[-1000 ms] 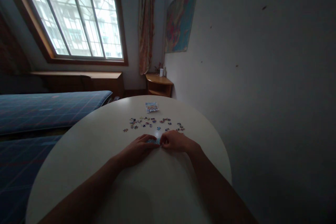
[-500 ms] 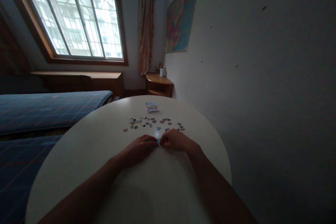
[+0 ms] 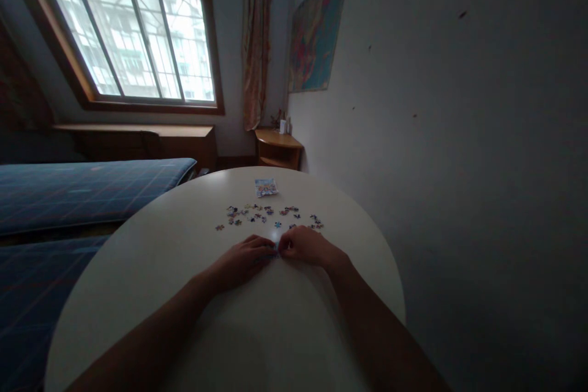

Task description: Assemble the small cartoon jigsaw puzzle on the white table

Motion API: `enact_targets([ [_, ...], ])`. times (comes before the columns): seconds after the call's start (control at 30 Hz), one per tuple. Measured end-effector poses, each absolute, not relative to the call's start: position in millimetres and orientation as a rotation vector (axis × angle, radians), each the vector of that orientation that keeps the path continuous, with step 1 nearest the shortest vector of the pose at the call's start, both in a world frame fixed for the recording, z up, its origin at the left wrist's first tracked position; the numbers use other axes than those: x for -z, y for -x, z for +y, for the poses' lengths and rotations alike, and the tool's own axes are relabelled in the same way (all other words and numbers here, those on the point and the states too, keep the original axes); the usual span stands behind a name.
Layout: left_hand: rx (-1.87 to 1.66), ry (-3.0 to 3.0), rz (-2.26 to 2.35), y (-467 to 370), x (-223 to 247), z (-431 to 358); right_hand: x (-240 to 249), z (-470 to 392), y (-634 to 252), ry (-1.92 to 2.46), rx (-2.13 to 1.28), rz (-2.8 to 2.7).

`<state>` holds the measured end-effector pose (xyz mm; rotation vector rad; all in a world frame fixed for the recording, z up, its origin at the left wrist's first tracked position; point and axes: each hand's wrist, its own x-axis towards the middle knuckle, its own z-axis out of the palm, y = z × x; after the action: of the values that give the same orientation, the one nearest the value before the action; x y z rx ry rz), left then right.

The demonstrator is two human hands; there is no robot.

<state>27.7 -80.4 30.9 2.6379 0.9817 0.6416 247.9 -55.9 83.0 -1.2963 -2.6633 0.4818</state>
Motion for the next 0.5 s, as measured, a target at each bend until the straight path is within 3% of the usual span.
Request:
enact_targets([
  [0.5, -0.667, -2.621, 0.973, -29.4, -35.4, -83.1, -76.2, -49.6, -250.0, 1.274, -0.448, -2.654],
])
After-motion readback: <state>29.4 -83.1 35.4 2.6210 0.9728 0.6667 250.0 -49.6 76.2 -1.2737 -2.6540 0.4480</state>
